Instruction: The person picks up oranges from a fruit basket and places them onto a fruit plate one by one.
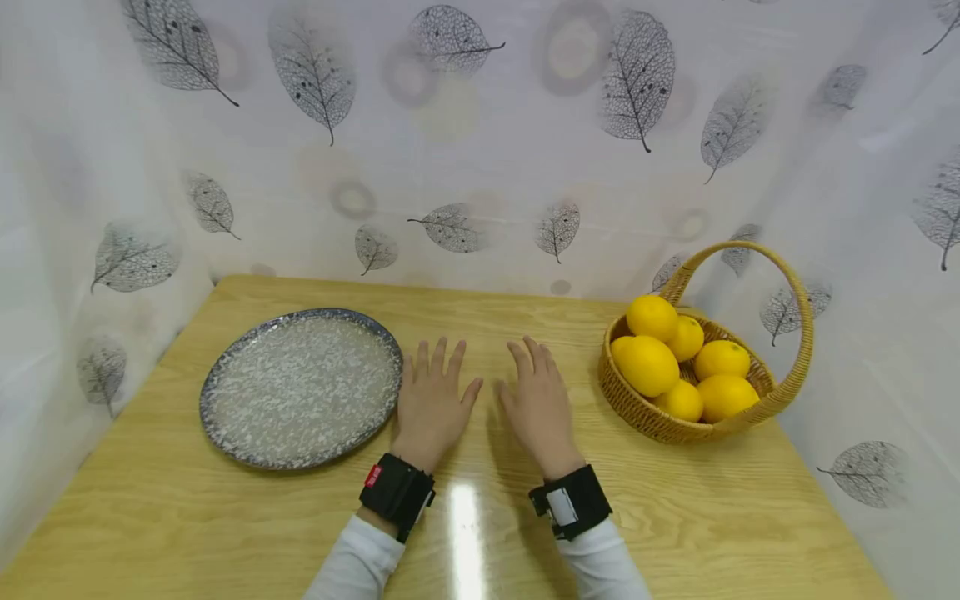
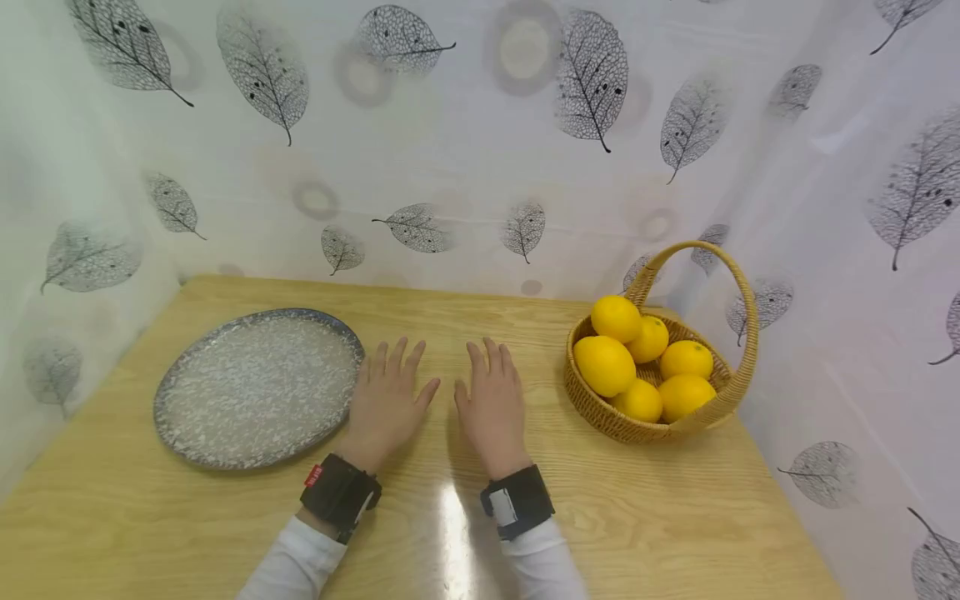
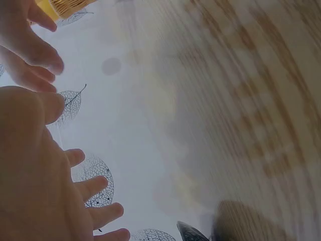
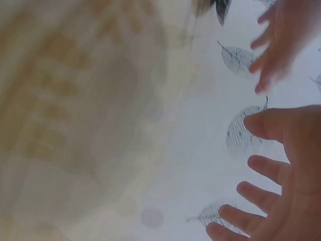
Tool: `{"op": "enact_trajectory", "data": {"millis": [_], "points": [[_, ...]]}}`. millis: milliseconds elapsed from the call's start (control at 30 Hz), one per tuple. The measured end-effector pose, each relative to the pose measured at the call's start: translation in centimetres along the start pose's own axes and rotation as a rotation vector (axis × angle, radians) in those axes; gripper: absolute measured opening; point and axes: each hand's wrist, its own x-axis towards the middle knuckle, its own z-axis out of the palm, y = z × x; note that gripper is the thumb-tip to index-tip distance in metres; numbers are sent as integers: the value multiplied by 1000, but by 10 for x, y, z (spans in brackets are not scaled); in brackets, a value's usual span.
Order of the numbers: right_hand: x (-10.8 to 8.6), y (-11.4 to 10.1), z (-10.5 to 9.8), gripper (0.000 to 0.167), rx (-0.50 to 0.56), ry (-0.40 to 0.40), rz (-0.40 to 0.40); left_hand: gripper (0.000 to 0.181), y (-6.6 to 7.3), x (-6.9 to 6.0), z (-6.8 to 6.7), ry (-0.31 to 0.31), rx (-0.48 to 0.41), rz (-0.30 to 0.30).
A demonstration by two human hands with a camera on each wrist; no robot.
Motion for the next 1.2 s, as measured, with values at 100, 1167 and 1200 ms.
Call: {"op": "enact_trajectory", "data": {"millis": [100,1167,1200], "points": [[6,8,-15,58,-2,32,52,68,-1,0,0,-10,-17,-2],[4,83,-77,56,-141,162,397,62,-52,28,-23,134,-11,9],[4,83,-78,55,-143,166,397,60,-60,30,-31,134,1,4]]}}
